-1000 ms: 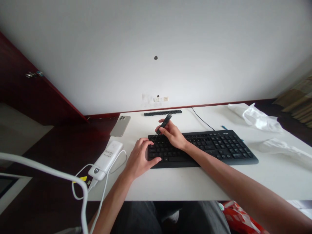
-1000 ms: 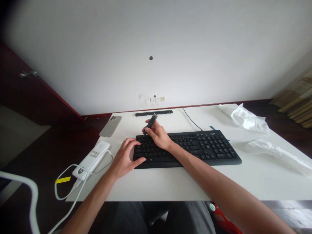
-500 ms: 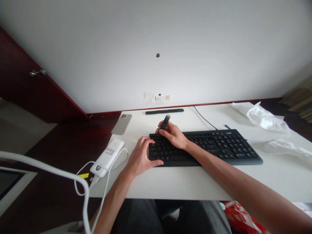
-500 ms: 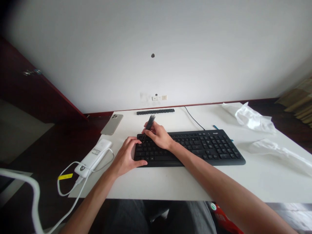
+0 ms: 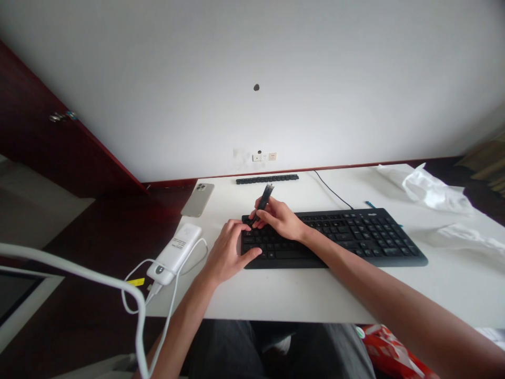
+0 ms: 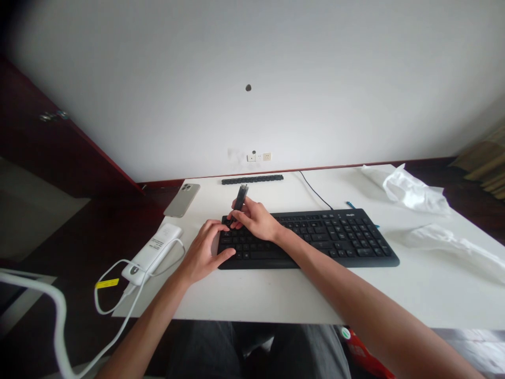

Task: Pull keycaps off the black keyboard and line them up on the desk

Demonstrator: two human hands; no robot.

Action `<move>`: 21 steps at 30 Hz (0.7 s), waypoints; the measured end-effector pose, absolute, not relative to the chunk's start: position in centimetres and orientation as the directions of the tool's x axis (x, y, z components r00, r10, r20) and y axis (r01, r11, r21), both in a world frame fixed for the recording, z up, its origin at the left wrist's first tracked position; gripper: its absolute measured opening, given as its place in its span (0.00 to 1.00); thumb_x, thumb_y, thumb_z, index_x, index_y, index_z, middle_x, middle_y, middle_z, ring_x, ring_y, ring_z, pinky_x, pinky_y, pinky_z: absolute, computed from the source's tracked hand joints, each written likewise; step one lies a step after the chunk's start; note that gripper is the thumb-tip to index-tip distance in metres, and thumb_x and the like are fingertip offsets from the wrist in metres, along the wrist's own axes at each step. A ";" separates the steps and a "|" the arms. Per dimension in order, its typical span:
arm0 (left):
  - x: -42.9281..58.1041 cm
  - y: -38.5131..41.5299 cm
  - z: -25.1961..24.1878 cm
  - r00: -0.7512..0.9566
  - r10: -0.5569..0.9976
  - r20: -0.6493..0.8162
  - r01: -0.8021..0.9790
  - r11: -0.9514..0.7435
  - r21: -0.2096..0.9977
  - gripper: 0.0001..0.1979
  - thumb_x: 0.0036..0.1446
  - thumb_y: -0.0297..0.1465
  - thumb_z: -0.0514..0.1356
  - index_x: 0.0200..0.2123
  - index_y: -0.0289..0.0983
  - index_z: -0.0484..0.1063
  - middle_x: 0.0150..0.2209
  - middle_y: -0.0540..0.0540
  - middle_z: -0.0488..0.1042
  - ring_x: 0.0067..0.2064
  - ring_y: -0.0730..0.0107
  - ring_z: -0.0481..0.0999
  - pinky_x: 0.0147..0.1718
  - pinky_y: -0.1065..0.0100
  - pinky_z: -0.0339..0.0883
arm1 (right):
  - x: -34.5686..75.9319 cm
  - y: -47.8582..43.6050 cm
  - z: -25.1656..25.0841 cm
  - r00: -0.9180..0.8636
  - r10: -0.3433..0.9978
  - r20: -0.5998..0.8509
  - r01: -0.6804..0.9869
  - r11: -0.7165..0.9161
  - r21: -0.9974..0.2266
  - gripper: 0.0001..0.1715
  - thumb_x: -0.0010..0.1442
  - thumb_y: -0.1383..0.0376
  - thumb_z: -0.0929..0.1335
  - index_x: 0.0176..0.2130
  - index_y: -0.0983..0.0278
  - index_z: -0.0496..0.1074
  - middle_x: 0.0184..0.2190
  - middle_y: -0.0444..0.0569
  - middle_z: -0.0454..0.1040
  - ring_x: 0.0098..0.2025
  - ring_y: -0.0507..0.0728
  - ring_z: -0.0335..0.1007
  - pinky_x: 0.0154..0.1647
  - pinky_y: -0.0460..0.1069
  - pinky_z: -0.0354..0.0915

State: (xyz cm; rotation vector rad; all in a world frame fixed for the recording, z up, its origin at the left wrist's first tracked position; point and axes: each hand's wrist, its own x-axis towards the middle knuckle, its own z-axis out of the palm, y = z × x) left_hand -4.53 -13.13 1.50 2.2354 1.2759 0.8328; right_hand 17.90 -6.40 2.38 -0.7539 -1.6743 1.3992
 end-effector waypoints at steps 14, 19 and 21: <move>-4.6 -12.9 1.3 0.311 0.878 0.364 0.621 -0.478 0.621 0.10 0.68 0.34 0.61 0.51 0.42 0.71 0.50 0.42 0.71 0.54 0.57 0.74 0.57 0.55 0.69 | 18.4 -6.0 2.7 -0.551 0.818 0.162 -0.062 0.154 -0.986 0.20 0.69 0.52 0.71 0.49 0.64 0.68 0.44 0.55 0.81 0.40 0.57 0.81 0.46 0.53 0.77; -4.5 -12.9 1.6 0.332 0.879 0.343 0.622 -0.478 0.620 0.11 0.65 0.34 0.64 0.50 0.41 0.71 0.50 0.43 0.71 0.54 0.56 0.74 0.57 0.54 0.69 | 18.5 -5.9 2.5 -0.570 0.807 0.154 -0.100 0.117 -0.988 0.21 0.69 0.52 0.71 0.49 0.64 0.68 0.44 0.55 0.80 0.43 0.57 0.81 0.47 0.54 0.76; -4.5 -13.0 1.6 0.337 0.882 0.330 0.619 -0.472 0.628 0.13 0.63 0.34 0.65 0.50 0.42 0.70 0.50 0.43 0.71 0.54 0.56 0.74 0.57 0.54 0.69 | 18.5 -6.0 2.6 -0.582 0.799 0.154 -0.097 0.119 -0.988 0.21 0.69 0.51 0.71 0.50 0.64 0.68 0.45 0.55 0.80 0.43 0.58 0.81 0.47 0.53 0.75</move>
